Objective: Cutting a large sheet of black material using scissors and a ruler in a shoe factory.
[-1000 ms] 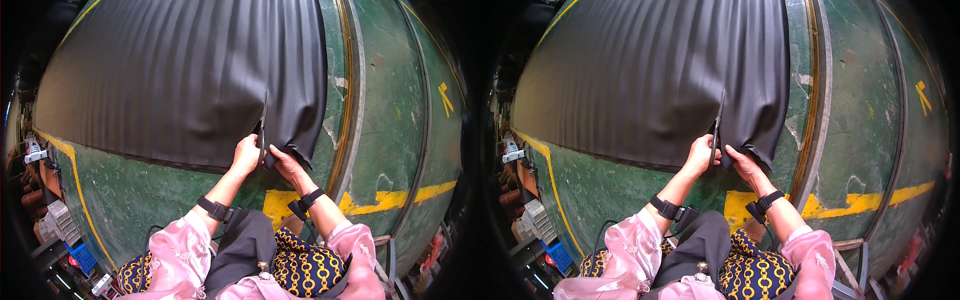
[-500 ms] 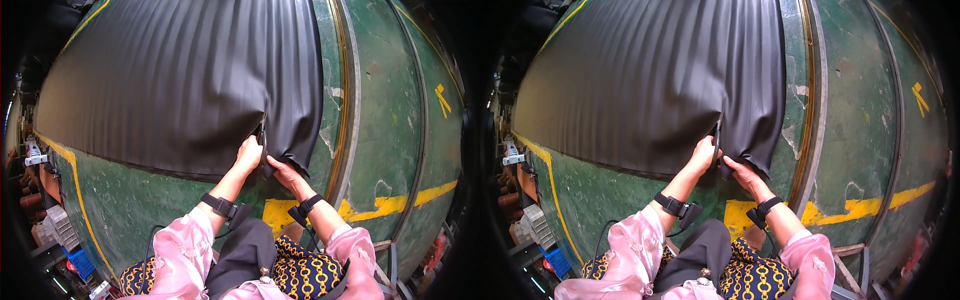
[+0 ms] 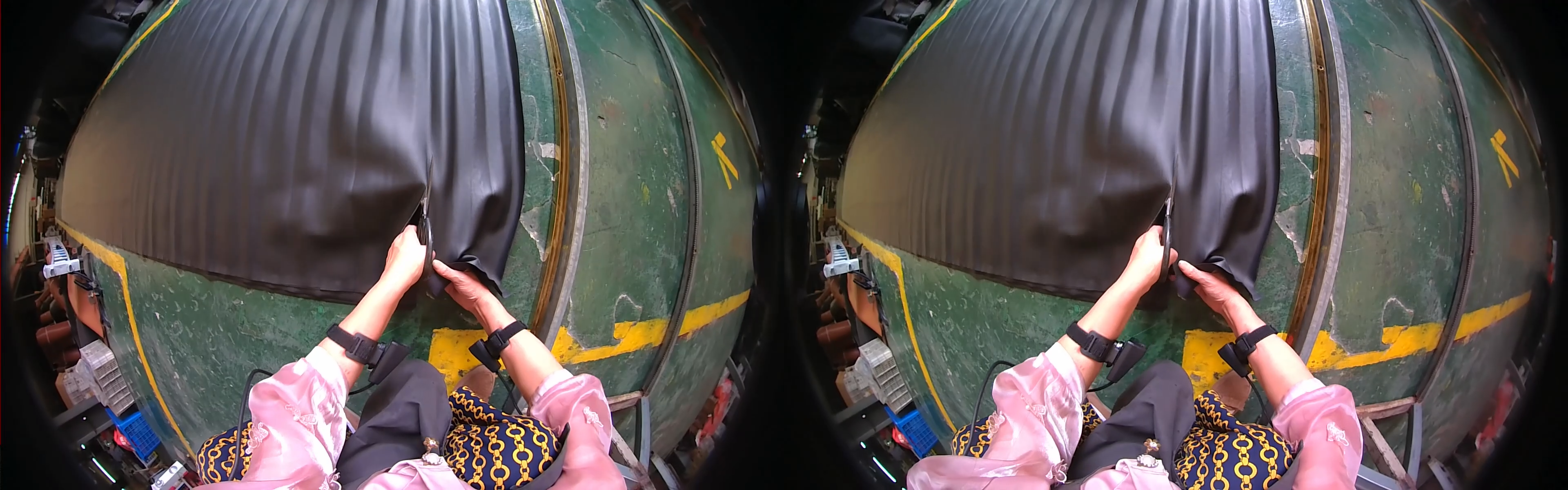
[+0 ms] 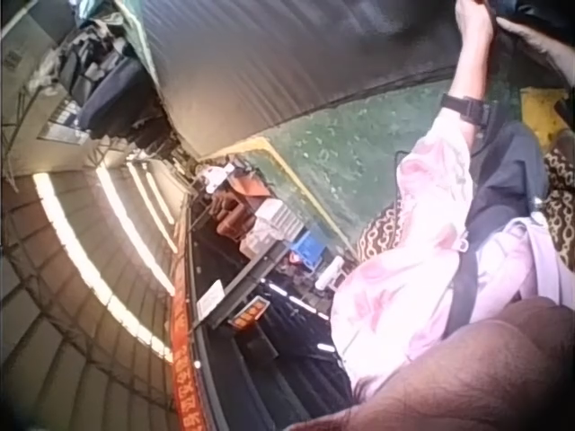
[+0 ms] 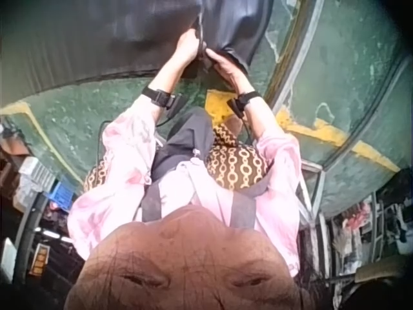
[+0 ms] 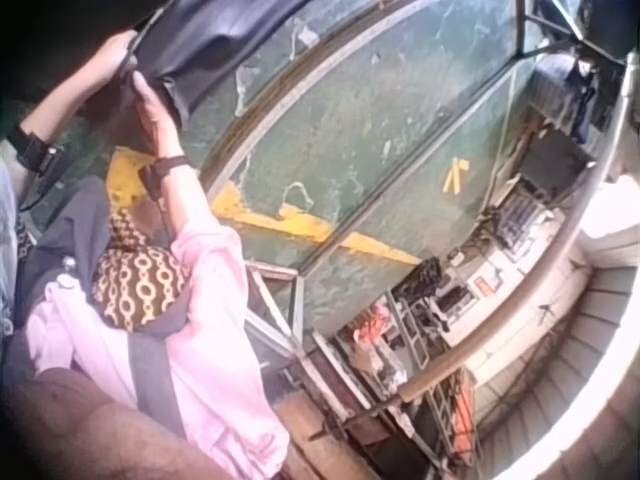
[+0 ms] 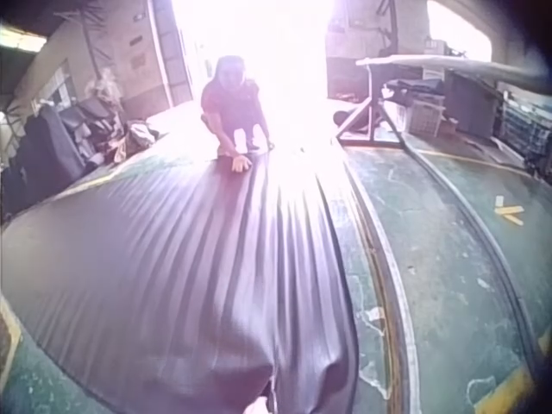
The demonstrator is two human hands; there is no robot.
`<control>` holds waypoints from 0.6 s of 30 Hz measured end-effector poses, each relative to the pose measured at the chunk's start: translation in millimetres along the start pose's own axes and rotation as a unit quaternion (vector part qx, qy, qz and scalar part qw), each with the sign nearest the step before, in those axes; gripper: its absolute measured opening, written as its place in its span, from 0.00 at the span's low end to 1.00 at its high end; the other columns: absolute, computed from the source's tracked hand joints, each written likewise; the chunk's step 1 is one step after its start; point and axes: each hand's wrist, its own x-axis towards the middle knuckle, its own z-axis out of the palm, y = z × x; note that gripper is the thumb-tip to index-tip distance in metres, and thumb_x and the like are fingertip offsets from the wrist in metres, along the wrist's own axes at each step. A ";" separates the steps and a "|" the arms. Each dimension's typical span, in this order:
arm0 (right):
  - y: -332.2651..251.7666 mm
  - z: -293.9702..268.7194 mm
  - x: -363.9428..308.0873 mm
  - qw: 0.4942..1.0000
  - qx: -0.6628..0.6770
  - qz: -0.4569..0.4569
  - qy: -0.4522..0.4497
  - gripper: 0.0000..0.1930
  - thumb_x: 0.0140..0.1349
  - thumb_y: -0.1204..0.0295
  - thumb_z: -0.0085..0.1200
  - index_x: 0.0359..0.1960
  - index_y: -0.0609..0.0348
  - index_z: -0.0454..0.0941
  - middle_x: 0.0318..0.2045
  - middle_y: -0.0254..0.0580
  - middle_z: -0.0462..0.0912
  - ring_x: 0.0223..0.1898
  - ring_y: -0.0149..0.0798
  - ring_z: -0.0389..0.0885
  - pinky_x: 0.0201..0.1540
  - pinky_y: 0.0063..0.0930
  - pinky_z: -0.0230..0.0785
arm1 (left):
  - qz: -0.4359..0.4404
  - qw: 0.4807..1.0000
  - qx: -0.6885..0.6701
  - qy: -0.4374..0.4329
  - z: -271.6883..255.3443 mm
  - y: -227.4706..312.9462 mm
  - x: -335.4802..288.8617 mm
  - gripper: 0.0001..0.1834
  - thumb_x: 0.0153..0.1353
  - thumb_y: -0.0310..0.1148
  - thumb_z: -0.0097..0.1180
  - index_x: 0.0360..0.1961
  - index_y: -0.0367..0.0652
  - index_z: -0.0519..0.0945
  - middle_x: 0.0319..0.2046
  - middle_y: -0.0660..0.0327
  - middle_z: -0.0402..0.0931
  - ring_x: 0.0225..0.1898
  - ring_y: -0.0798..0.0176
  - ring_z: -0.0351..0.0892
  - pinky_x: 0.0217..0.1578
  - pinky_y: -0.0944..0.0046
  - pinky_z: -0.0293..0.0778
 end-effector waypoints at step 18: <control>28.3 22.4 -19.2 0.987 0.142 -0.050 -0.057 0.16 0.65 0.59 0.46 0.49 0.53 0.72 0.44 0.34 0.79 0.44 0.30 0.77 0.46 0.26 0.71 | 0.222 0.965 0.139 0.007 -12.4 -22.9 -95.2 0.31 0.52 0.37 0.55 0.55 0.33 0.62 0.38 0.49 0.75 0.41 0.47 0.75 0.42 0.52 0.72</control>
